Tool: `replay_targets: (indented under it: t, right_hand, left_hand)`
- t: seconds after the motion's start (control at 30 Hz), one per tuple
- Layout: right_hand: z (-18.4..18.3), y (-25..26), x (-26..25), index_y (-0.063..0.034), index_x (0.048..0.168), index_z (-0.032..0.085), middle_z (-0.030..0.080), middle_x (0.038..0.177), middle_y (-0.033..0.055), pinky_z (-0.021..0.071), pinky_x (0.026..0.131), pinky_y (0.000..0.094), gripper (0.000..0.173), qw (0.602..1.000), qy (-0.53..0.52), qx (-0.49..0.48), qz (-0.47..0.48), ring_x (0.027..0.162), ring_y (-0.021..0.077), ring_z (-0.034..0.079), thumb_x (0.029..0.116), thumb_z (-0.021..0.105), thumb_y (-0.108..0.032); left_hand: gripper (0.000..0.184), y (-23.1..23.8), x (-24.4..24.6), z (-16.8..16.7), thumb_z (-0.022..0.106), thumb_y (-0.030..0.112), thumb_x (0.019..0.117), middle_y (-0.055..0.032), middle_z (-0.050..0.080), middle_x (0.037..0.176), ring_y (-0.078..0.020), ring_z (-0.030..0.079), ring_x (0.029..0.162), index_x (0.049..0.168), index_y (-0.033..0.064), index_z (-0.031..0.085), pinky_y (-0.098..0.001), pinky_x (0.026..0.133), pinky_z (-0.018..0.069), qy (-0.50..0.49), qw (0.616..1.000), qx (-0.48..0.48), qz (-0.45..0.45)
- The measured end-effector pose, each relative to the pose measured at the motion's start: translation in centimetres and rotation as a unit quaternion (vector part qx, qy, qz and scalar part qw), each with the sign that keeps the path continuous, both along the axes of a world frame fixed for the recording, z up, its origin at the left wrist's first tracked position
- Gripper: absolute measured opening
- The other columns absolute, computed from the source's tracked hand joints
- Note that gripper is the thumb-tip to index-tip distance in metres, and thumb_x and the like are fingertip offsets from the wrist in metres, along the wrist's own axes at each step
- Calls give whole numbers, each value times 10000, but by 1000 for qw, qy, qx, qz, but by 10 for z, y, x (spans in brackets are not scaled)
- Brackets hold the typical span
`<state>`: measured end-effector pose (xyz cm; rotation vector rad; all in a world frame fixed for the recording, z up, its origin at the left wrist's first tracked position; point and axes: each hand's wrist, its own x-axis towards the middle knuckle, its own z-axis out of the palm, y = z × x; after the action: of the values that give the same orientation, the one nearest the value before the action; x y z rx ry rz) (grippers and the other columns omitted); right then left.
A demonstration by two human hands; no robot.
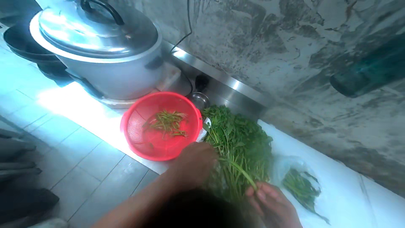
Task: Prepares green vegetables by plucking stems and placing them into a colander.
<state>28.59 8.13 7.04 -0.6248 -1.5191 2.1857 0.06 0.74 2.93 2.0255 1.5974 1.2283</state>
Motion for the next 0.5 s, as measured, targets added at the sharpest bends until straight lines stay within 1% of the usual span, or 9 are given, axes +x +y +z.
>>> replay_targets:
  t: [0.1,0.13,0.2,0.23,0.27,0.3,0.37,0.43,0.5]
  right_hand:
    - [1,-9,-15,-144,1066,730,570,671,-92,437,544,199,268,994,-85,61,-27,574,3,495,1051,554,-346]
    - [3,-14,-22,-127,1049,719,558,666,-95,423,534,197,258,990,-112,83,-36,570,1,484,1059,533,-306]
    - [7,-25,-33,-107,1013,706,553,660,-102,423,527,190,245,982,-140,119,-48,564,-8,483,1064,504,-236]
    - [10,-28,-36,-98,1006,701,554,663,-103,428,530,187,239,979,-144,137,-52,565,-12,487,1063,496,-206]
    - [12,-30,-36,-90,1006,698,553,665,-101,429,531,184,237,977,-145,149,-54,567,-14,487,1064,489,-187]
    - [13,-29,-34,-86,1008,699,552,666,-99,423,528,182,236,977,-143,151,-55,566,-13,484,1065,490,-181]
    - [15,-25,-30,-90,1019,709,565,670,-92,420,526,182,241,980,-140,130,-45,569,-11,488,1067,501,-202]
    - [17,-23,-28,-101,1020,717,568,668,-96,417,526,179,241,985,-140,98,-25,567,-13,488,1061,521,-235]
    - [16,-21,-31,-110,1015,719,571,665,-100,420,522,182,242,988,-135,80,-5,563,-13,491,1056,530,-256]
  left_hand:
    - [309,-2,10,0,442,239,1066,-23,681,930,-110,672,837,1027,63,694,-329,759,595,-197,970,-99,101]
    - [300,0,13,2,435,233,1064,-14,685,871,-108,665,773,1029,60,678,-319,720,580,-311,930,-147,128]
    - [289,9,15,6,400,199,1087,-60,652,793,-158,658,696,1038,17,619,-356,722,594,-538,801,-189,180]
    - [259,16,11,9,383,182,1104,-48,606,775,-156,630,657,1036,28,580,-355,700,599,-613,735,-189,219]
    - [237,20,4,8,372,174,1107,-32,582,765,-152,616,643,1018,52,555,-363,690,601,-646,701,-173,248]
    - [240,20,-5,6,364,176,1110,-34,597,807,-155,637,699,1042,55,560,-372,726,604,-637,715,-143,251]
    - [283,9,-18,3,368,192,1100,-60,672,993,-171,683,944,1109,31,600,-401,885,585,-505,837,-73,198]
    - [327,-2,-21,8,382,282,1094,-34,673,1230,-172,613,1236,1144,69,625,-429,1030,539,-282,952,-7,122]
    - [352,-6,-17,15,368,320,1109,-39,653,1286,-185,568,1308,1156,87,628,-441,1093,500,-141,989,12,34]
